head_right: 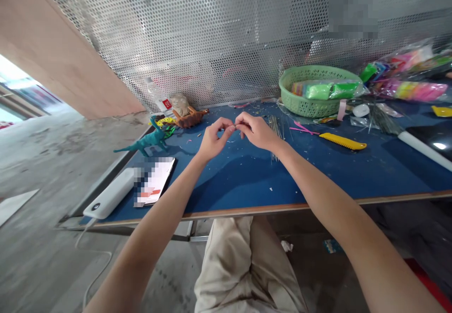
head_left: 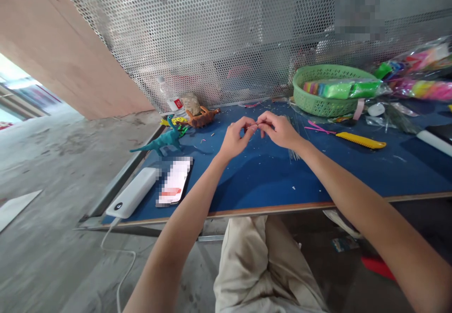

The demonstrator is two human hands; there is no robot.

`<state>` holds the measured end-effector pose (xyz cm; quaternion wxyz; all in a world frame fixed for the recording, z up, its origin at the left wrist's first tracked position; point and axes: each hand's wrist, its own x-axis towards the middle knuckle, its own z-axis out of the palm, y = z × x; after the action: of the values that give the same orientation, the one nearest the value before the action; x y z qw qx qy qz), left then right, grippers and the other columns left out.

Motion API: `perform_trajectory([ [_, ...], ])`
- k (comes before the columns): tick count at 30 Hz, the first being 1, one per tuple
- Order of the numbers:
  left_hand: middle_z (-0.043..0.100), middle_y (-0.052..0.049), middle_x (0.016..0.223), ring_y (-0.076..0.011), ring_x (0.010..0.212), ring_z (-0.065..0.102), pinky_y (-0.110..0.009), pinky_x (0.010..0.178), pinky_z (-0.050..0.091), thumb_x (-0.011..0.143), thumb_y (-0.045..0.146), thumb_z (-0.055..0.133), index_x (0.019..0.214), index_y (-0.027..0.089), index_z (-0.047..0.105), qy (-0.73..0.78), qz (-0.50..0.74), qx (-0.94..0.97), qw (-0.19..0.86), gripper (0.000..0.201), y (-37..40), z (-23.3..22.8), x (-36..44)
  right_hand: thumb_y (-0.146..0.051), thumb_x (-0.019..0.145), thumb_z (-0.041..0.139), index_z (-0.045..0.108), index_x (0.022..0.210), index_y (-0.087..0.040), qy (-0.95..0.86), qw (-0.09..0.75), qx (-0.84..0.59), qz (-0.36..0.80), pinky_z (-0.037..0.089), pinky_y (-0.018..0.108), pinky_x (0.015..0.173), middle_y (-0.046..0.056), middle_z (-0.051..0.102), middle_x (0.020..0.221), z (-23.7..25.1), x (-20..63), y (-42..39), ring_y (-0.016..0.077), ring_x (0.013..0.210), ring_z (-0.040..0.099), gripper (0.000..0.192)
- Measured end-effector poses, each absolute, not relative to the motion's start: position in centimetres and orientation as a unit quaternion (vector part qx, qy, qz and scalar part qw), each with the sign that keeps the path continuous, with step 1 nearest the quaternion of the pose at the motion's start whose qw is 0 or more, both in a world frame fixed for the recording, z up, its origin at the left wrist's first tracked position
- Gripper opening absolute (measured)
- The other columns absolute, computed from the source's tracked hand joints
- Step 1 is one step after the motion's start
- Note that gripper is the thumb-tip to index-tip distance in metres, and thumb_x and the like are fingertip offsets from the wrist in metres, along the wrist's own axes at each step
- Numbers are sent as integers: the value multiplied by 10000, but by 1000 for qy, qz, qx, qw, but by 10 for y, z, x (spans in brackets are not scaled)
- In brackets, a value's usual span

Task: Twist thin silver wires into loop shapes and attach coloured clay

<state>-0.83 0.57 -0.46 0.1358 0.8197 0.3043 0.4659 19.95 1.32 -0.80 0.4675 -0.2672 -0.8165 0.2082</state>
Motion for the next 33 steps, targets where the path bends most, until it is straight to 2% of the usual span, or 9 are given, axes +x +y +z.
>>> perform_trajectory([
  [3, 590, 21, 703, -96, 586, 443, -239, 587, 355, 1029, 441, 543, 956, 184, 627, 301, 473, 811, 166, 280, 4, -6, -7, -353, 1037, 523, 548, 981, -247, -802, 468, -266, 258, 452, 287, 591, -47, 638, 685, -10, 196, 10, 126, 539, 584, 122],
  [5, 538, 40, 650, -89, 546, 387, -237, 556, 325, 1034, 452, 530, 932, 184, 623, 299, 479, 809, 165, 302, 4, -6, -8, -367, 1028, 544, 541, 965, -250, -795, 473, -261, 274, 470, 288, 597, -30, 661, 757, -10, 194, 9, 125, 570, 607, 133],
  [8, 547, 36, 660, -87, 552, 399, -239, 571, 340, 1036, 452, 528, 908, 183, 631, 292, 477, 818, 134, 315, 4, -4, -9, -387, 1005, 590, 562, 951, -250, -798, 470, -261, 273, 503, 301, 652, -13, 673, 796, -10, 194, 10, 140, 645, 638, 150],
  [16, 666, -3, 793, -126, 711, 536, -286, 722, 390, 1056, 391, 511, 940, 197, 660, 282, 417, 863, 50, 272, 5, 0, -15, -409, 939, 683, 661, 929, -241, -804, 441, -283, 280, 537, 333, 693, 9, 695, 806, -8, 206, 15, 177, 710, 671, 170],
  [23, 670, -47, 865, -133, 743, 560, -278, 715, 423, 1077, 349, 453, 994, 168, 620, 277, 419, 859, 98, 259, 8, -6, -14, -428, 958, 641, 665, 925, -239, -814, 443, -297, 231, 528, 344, 682, 16, 708, 799, -8, 204, 18, 180, 682, 660, 193],
  [26, 681, -55, 900, -152, 797, 566, -299, 764, 424, 1080, 342, 440, 1010, 170, 614, 286, 407, 864, 81, 255, 8, -10, -12, -412, 961, 628, 673, 943, -236, -819, 435, -307, 215, 530, 346, 703, 18, 706, 803, -9, 207, 17, 184, 700, 659, 183],
  [33, 717, -44, 980, -202, 939, 581, -355, 851, 363, 1082, 339, 409, 1070, 212, 653, 302, 266, 915, 18, 275, 6, -19, -3, -459, 908, 709, 738, 909, -238, -835, 380, -330, 221, 552, 373, 797, 41, 757, 911, -25, 233, 14, 221, 821, 694, 223],
])
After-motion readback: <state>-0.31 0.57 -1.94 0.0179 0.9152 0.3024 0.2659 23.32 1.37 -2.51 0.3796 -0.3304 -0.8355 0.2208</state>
